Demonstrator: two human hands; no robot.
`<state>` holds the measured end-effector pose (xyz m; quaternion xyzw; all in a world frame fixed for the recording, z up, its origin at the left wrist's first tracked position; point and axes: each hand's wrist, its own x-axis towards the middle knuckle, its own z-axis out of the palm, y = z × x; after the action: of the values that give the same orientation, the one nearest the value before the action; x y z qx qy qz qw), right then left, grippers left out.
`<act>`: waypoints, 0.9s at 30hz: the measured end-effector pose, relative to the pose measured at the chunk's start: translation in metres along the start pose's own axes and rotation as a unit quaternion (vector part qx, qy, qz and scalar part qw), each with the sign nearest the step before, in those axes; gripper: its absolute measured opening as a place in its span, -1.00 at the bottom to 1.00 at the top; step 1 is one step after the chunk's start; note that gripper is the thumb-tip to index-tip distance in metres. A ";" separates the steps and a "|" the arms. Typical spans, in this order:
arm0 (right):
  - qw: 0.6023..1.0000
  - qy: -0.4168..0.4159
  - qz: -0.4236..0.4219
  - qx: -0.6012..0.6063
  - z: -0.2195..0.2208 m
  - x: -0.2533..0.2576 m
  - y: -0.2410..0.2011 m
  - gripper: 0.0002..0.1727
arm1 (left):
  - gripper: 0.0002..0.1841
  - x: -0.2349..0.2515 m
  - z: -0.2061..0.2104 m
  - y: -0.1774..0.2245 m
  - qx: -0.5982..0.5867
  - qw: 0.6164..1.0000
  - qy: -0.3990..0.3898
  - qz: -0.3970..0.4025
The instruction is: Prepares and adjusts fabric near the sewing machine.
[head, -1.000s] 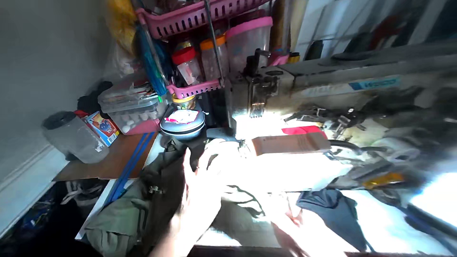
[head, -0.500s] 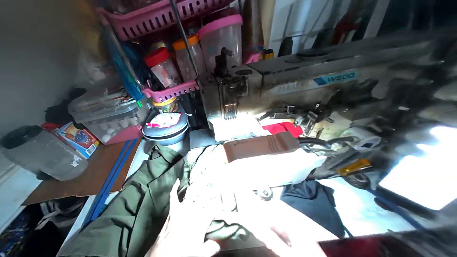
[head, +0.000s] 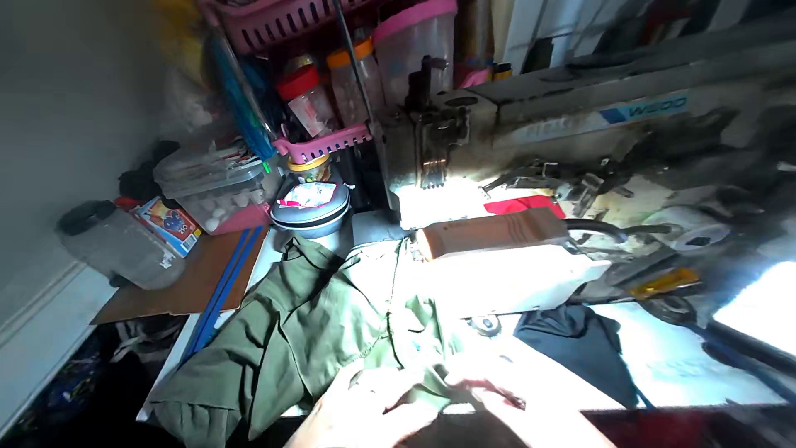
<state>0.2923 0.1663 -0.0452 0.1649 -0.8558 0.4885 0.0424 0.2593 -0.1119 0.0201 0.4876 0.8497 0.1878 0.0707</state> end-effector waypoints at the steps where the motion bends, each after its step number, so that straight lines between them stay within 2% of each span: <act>1: 0.999 0.033 0.014 0.008 -0.002 0.000 -0.002 -0.72 | -0.68 -0.003 0.003 -0.002 -0.024 0.999 0.045 -0.013; 3: 0.993 0.106 0.043 0.012 -0.007 0.003 -0.011 -0.74 | -0.77 -0.006 0.002 -0.008 -0.067 0.981 0.177 -0.051; 5: 0.984 0.168 0.055 0.017 -0.008 0.011 -0.018 -0.74 | -0.81 0.004 0.002 -0.019 -0.032 0.944 0.315 -0.089; 7: 0.977 0.205 0.057 0.034 -0.001 0.021 -0.025 -0.73 | -0.76 0.025 0.004 -0.029 0.033 0.913 0.386 -0.128; 10: 0.975 0.196 0.084 0.062 0.012 0.028 -0.035 -0.69 | -0.67 0.054 0.011 -0.038 0.090 0.911 0.362 -0.174; 12: 0.975 0.174 0.096 0.097 0.014 0.026 -0.034 -0.65 | -0.74 0.062 0.018 -0.045 0.113 0.906 0.369 -0.173; 14: 0.975 0.163 0.101 0.109 0.009 0.020 -0.029 -0.63 | -0.79 0.055 0.014 -0.043 0.070 0.906 0.376 -0.183; 16: 0.984 0.166 0.057 0.041 0.006 0.010 -0.021 -0.58 | -0.76 0.039 0.008 -0.036 0.024 0.906 0.376 -0.195; 18: 0.985 0.159 -0.025 -0.064 0.008 0.011 -0.022 -0.58 | -0.77 0.026 0.010 -0.032 -0.022 0.906 0.375 -0.195; 21: 0.959 0.166 -0.108 -0.201 0.026 0.032 -0.038 -0.59 | -0.79 0.021 0.017 -0.032 -0.077 0.901 0.386 -0.179; 24: 0.931 0.194 -0.179 -0.253 0.044 0.055 -0.043 -0.61 | -0.78 0.025 0.014 -0.030 -0.099 0.899 0.388 -0.180; 27: 0.919 0.216 -0.207 -0.258 0.051 0.077 -0.040 -0.66 | -0.79 0.029 0.015 -0.028 -0.126 0.899 0.389 -0.157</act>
<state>0.2367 0.0860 -0.0209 0.2128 -0.8688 0.2549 0.3674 0.2268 -0.0963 -0.0027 0.2226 0.8442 0.4548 -0.1759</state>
